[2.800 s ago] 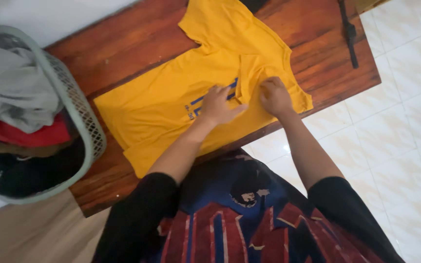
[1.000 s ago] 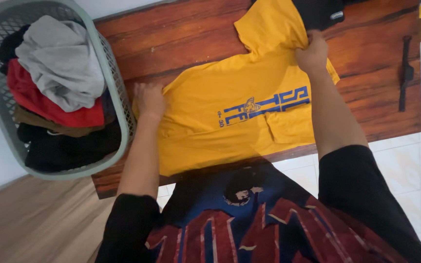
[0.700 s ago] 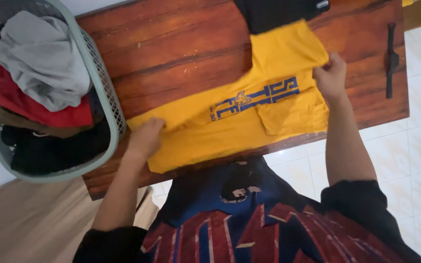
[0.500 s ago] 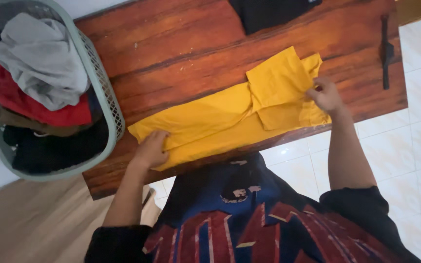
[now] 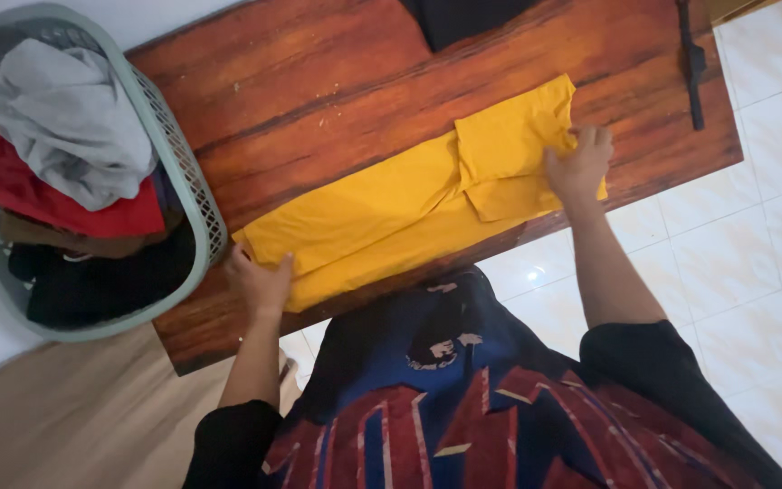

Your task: The person folds several t-shirts one by one on a wooden table. They take each shirt from a laundry basket, lay it flat, fold the sides and bottom, and place the folded shirt on a growing stack. The shirts include black, yellow, red, brown, and blue colors.

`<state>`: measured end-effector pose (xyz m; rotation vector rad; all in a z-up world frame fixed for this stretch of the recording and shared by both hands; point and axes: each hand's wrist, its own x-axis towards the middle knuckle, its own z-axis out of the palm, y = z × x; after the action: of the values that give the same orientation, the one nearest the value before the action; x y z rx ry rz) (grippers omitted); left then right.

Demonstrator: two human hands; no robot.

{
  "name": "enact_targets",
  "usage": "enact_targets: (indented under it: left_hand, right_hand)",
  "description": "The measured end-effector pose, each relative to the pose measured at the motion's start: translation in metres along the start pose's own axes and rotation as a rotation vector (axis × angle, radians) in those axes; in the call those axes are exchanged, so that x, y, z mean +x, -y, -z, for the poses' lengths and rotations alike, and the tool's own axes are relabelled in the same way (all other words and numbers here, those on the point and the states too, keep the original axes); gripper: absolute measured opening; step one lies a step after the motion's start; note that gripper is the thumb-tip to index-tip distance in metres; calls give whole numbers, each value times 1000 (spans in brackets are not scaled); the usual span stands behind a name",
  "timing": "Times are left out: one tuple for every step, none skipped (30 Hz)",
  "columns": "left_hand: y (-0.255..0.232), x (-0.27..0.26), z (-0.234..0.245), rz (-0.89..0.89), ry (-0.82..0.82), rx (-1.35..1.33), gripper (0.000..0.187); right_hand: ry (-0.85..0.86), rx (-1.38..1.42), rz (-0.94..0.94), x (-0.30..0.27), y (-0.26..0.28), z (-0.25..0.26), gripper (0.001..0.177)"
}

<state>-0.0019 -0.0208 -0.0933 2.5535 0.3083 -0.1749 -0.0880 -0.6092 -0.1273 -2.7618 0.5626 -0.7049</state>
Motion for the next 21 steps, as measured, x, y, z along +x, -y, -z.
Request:
enact_targets:
  left_hand:
    - [1, 2, -4, 52, 5, -25, 94]
    - [3, 3, -6, 105, 8, -48, 98]
    - [4, 6, -9, 157, 22, -173, 93]
    - [5, 8, -14, 204, 44, -297, 87]
    - [6, 10, -16, 252, 66, -421, 82]
    - [4, 14, -19, 289, 172, -540, 72]
    - [-1, 17, -22, 326, 281, -657, 64]
    - [-7, 18, -22, 367, 390, -770, 56]
    - [-15, 18, -21, 359, 467, -896, 54]
    - [-28, 16, -18, 350, 543, -1020, 51]
    - [-45, 13, -19, 341, 620, -1144, 50]
    - [-67, 10, -20, 252, 631, -1143, 51]
    - [-91, 7, -22, 163, 643, -1140, 53]
    - [-118, 3, -27, 153, 710, -1170, 55]
    - [-145, -5, -33, 144, 776, -1200, 57]
    - [-170, -14, -38, 173, 891, -1097, 65]
    - [-192, -22, -42, 201, 1003, -991, 73]
    - [-211, -31, -47, 218, 1117, -1025, 79]
    - [-225, -37, -50, 238, 1232, -1057, 86]
    - [-231, -41, -53, 181, 1226, -1107, 81]
    - [-233, -43, -57, 123, 1219, -1157, 76]
  right_hand:
    - [-29, -15, 40, -6, 11, 5, 47]
    - [-56, -27, 80, -13, 27, 7, 55]
    - [-39, -27, 134, -15, 43, 7, 59]
    - [-22, -33, 184, -20, 59, 10, 64]
    - [106, -2, 172, -29, 78, 10, 61]
    - [230, 28, 160, -37, 95, 11, 59]
    - [323, -15, 148, -41, 110, 10, 65]
    - [420, -55, 136, -44, 122, 10, 72]
    - [473, -54, 100, -47, 128, 12, 72]
    - [524, -51, 64, -48, 133, 11, 73]
    - [576, -46, 27, -50, 135, 11, 74]
    - [566, -43, 26, -52, 135, 12, 73]
    - [556, -40, 24, -55, 134, 11, 73]
    - [545, -36, 24, -57, 133, 10, 72]
    - [498, 27, 34, -61, 130, 10, 68]
    - [450, 91, 47, -63, 129, 8, 63]
    - [402, 153, 61, -65, 127, 6, 58]
    - [358, 331, -54, -67, 126, 4, 54]
    - [312, 508, -171, -68, 125, 3, 50]
    - [266, 682, -289, -69, 123, 3, 47]
    - [292, 904, -554, -68, 121, 5, 54]
